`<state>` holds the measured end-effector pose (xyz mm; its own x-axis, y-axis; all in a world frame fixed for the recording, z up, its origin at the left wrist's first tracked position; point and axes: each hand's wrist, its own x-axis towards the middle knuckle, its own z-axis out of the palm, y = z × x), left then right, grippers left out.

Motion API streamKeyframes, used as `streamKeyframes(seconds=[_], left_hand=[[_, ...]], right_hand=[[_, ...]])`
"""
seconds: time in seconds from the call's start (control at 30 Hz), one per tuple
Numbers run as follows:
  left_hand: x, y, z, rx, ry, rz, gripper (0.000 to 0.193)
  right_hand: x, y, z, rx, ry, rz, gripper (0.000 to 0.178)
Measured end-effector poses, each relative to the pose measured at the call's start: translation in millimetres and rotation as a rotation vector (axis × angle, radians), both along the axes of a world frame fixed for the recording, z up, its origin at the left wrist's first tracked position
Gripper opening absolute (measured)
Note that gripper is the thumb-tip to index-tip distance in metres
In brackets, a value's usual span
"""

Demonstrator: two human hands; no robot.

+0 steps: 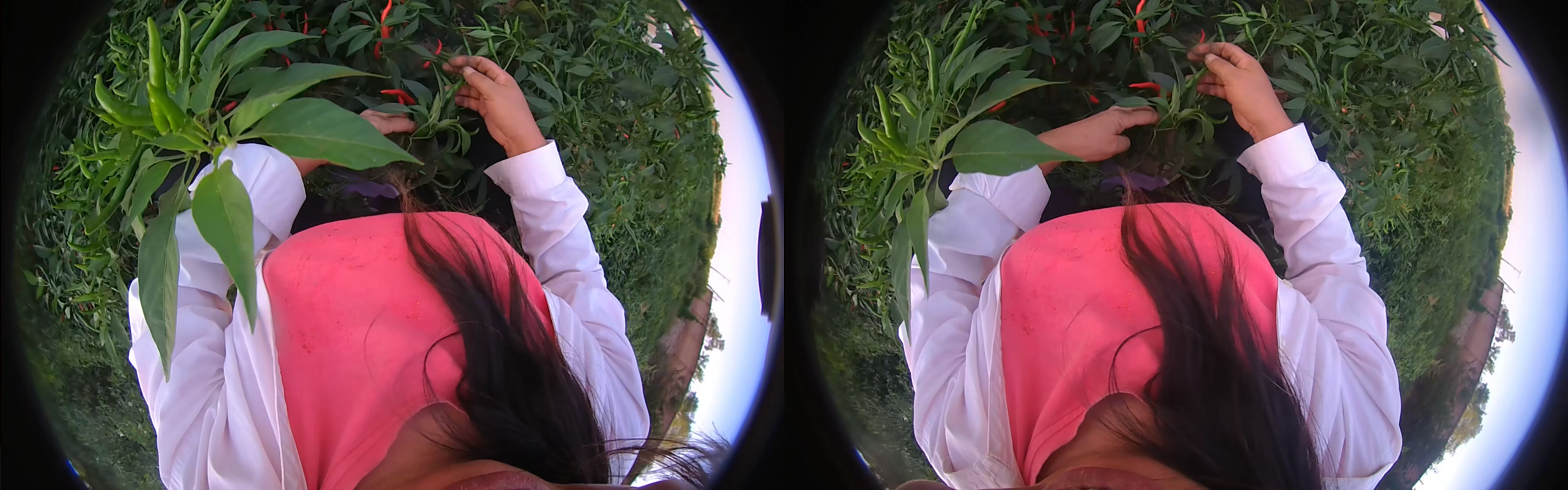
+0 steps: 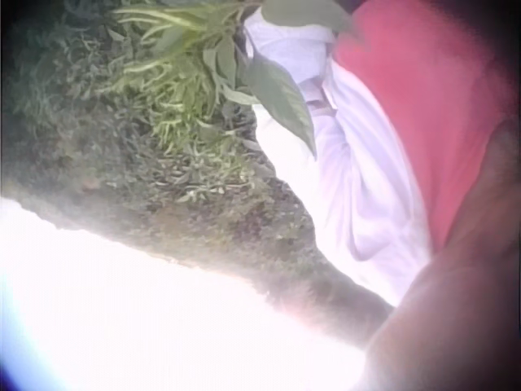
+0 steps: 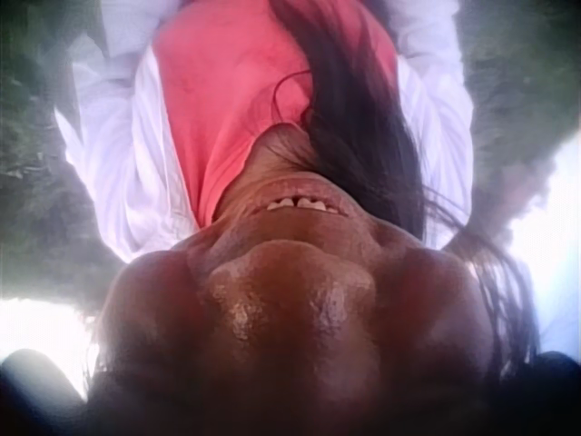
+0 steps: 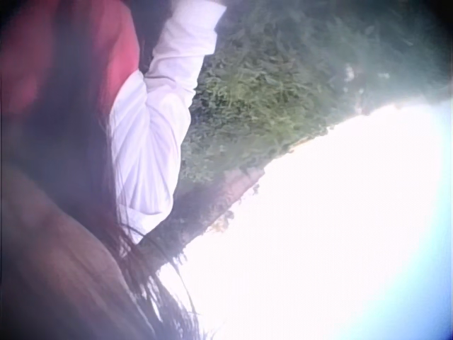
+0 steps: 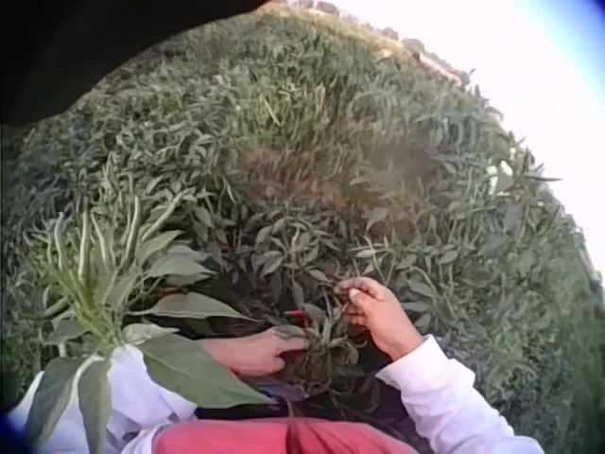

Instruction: The person picks red chili peppers from plants by hand, gathering them into a bundle in one hand while plucking more from the branches.

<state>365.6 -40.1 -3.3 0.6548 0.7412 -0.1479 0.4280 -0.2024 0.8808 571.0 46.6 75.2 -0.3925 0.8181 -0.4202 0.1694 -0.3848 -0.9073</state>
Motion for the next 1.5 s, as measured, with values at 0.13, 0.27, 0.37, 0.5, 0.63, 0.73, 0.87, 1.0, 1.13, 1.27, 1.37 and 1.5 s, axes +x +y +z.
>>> streamKeyframes(seconds=[0.13, 0.27, 0.37, 0.5, 0.63, 0.73, 0.87, 1.0, 1.13, 1.27, 1.37, 1.5], left_hand=[[5.2, -28.2, 1.7, 0.337, -0.002, -0.1, 0.044], [13.5, -37.4, 5.6, 0.306, 0.043, -0.075, 0.047], [14.2, -44.2, 9.2, 0.373, 0.058, -0.094, 0.05], [29.5, -51.6, 7.8, 0.263, 0.074, -0.115, 0.051], [37.9, -54.6, -1.2, 0.244, 0.098, -0.149, 0.053], [44.3, -54.6, -5.4, 0.123, 0.073, -0.146, 0.062], [42.7, -49.9, -5.5, 0.302, 0.175, -0.232, 0.067], [35.9, -50.7, -7.1, 0.293, 0.106, -0.196, 0.061], [46.0, -50.7, -17.8, 0.227, 0.108, -0.141, 0.043], [56.5, -50.6, -28.7, 0.329, 0.129, -0.108, 0.031], [56.9, -51.7, -30.0, 0.323, 0.109, -0.077, 0.027], [50.9, -54.0, -26.9, 0.323, 0.085, -0.078, 0.027]], right_hand=[[0.0, 18.1, 7.4, 0.305, -0.076, 0.01, 0.024], [-14.7, 19.6, -18.9, 0.457, -0.392, 0.54, 0.027], [-22.8, 7.4, -52.2, 0.837, -0.922, 0.846, 0.027], [-23.6, 5.2, -89.8, 0.857, -0.943, 0.794, 0.025], [-9.8, 14.8, -103.5, 0.653, -0.907, 0.516, 0.023], [-7.3, 21.0, -102.4, 0.203, -0.647, 0.484, 0.02], [-13.8, 32.8, -91.4, -0.096, -0.447, 0.59, 0.019], [-24.2, 51.5, -91.2, 0.411, -0.691, 0.808, 0.016], [-39.3, 51.6, -116.2, 1.052, -0.802, 1.201, 0.027], [-47.8, 56.5, -132.9, 1.043, -0.952, 1.301, 0.022], [-38.7, 66.7, -139.6, 1.114, -0.805, 1.219, 0.02], [-23.4, 75.6, -167.6, 0.89, -0.772, 0.87, 0.017]])
